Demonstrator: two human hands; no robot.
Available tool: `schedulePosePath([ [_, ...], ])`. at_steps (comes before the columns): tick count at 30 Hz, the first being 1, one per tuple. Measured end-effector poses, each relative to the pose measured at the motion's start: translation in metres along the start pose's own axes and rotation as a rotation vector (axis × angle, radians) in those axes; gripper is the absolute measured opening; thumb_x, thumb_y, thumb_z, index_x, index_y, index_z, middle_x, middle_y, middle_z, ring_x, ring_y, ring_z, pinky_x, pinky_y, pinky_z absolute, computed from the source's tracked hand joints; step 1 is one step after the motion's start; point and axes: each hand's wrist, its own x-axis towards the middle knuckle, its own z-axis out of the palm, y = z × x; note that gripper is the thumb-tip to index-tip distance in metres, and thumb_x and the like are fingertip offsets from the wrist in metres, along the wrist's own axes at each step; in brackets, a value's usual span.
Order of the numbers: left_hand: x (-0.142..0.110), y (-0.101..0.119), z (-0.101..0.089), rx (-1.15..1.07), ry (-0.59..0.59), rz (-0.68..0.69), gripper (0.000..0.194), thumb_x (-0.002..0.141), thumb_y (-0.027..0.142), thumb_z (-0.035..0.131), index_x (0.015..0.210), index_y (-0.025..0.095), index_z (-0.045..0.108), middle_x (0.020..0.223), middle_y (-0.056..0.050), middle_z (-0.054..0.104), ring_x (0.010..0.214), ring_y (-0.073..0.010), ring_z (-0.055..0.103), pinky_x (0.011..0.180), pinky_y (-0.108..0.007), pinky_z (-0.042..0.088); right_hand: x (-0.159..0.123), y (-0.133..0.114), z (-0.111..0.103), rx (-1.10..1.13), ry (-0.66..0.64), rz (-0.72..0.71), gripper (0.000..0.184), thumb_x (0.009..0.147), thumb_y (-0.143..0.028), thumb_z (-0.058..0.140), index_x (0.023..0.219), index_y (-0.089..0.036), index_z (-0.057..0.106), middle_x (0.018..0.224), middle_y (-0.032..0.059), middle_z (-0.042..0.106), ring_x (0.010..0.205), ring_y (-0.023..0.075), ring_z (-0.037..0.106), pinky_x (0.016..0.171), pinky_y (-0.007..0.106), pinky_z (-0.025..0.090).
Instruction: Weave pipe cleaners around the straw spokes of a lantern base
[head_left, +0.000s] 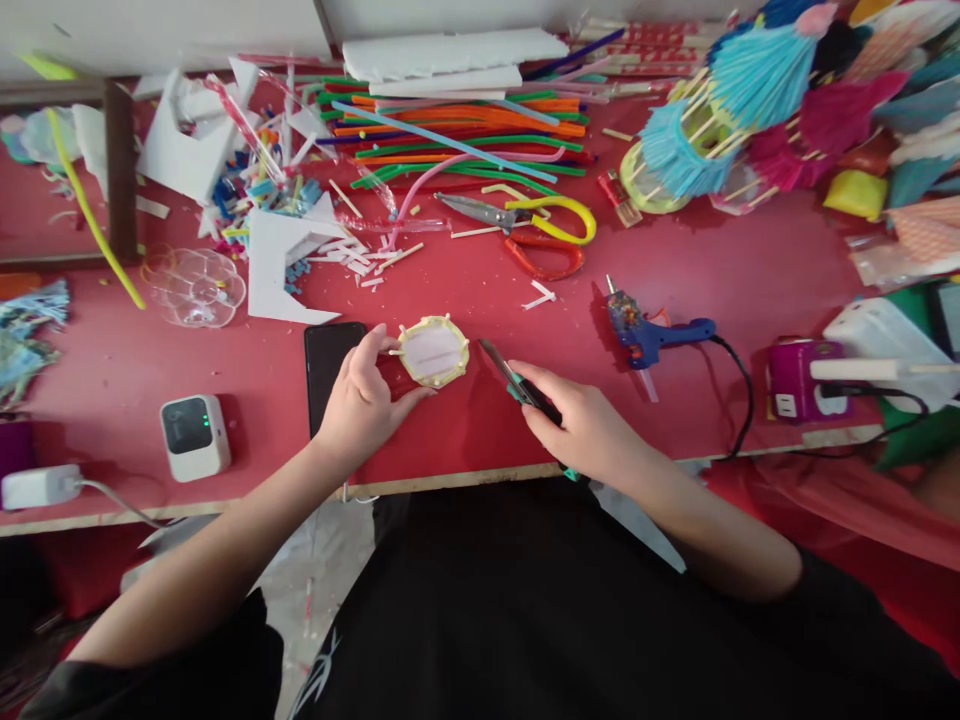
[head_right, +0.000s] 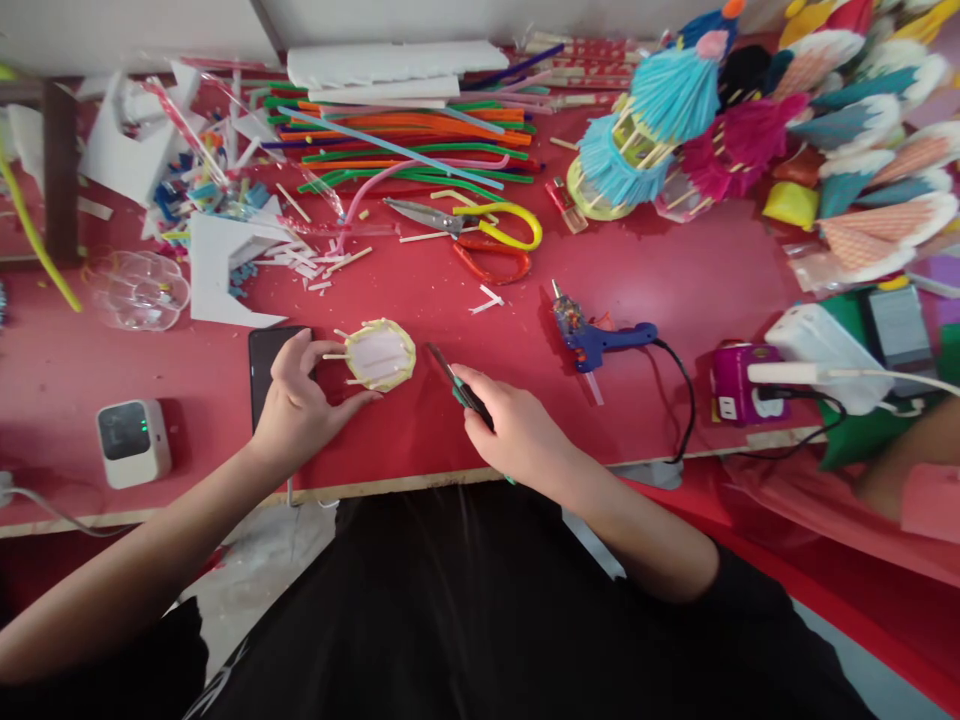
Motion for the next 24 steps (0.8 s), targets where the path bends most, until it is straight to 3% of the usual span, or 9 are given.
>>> schedulePosePath([
  [7, 0.003, 0.007, -0.003, 0.141, 0.087, 0.058, 0.092, 0.087, 0.031, 0.075, 0.152, 0.013, 0.013, 0.112, -0.017, 0.073, 0.095, -0.0296, 0.075, 0.086, -0.045, 0.06, -0.006, -0.02, -0.011, -0.001, -0.169, 0.099, 0.053, 0.088, -0.016, 0.049, 0.141, -0.019, 0.055, 0.124, 0.0084, 0.074, 0.106, 0.0263, 0.074, 0.094, 0.044, 0.06],
  [12, 0.0, 0.016, -0.003, 0.151, 0.07, 0.066, 0.091, 0.086, 0.028, 0.075, 0.152, 0.009, 0.015, 0.11, -0.019, 0.074, 0.097, -0.0316, 0.073, 0.087, -0.046, 0.059, 0.003, -0.021, -0.007, -0.011, -0.131, 0.102, 0.054, 0.089, -0.016, 0.05, 0.143, -0.019, 0.054, 0.127, 0.0092, 0.073, 0.11, 0.0279, 0.073, 0.096, 0.045, 0.059],
  [18, -0.012, 0.058, -0.022, 0.204, -0.091, 0.099, 0.092, 0.086, 0.036, 0.075, 0.152, 0.003, 0.02, 0.112, -0.023, 0.073, 0.101, -0.0358, 0.068, 0.083, -0.047, 0.059, 0.018, -0.013, -0.004, -0.012, -0.107, 0.03, 0.056, 0.09, -0.016, 0.05, 0.146, -0.017, 0.051, 0.138, 0.01, 0.068, 0.122, 0.0275, 0.068, 0.103, 0.044, 0.057],
  [21, -0.007, 0.082, -0.04, 0.235, -0.195, 0.118, 0.078, 0.088, 0.034, 0.073, 0.149, 0.004, 0.033, 0.108, -0.019, 0.075, 0.098, -0.032, 0.067, 0.081, -0.042, 0.058, 0.024, -0.009, -0.004, -0.01, -0.108, -0.039, 0.056, 0.091, -0.015, 0.049, 0.147, -0.02, 0.051, 0.142, 0.0076, 0.065, 0.127, 0.0241, 0.065, 0.106, 0.041, 0.055],
  [24, 0.01, 0.093, -0.056, 0.298, -0.265, 0.208, 0.051, 0.091, 0.032, 0.07, 0.133, 0.008, 0.056, 0.105, -0.014, 0.076, 0.091, -0.0276, 0.066, 0.078, -0.039, 0.058, 0.03, -0.007, -0.005, -0.031, -0.127, -0.116, 0.055, 0.093, -0.017, 0.049, 0.148, -0.024, 0.051, 0.144, 0.0051, 0.064, 0.128, 0.0228, 0.064, 0.109, 0.043, 0.053],
])
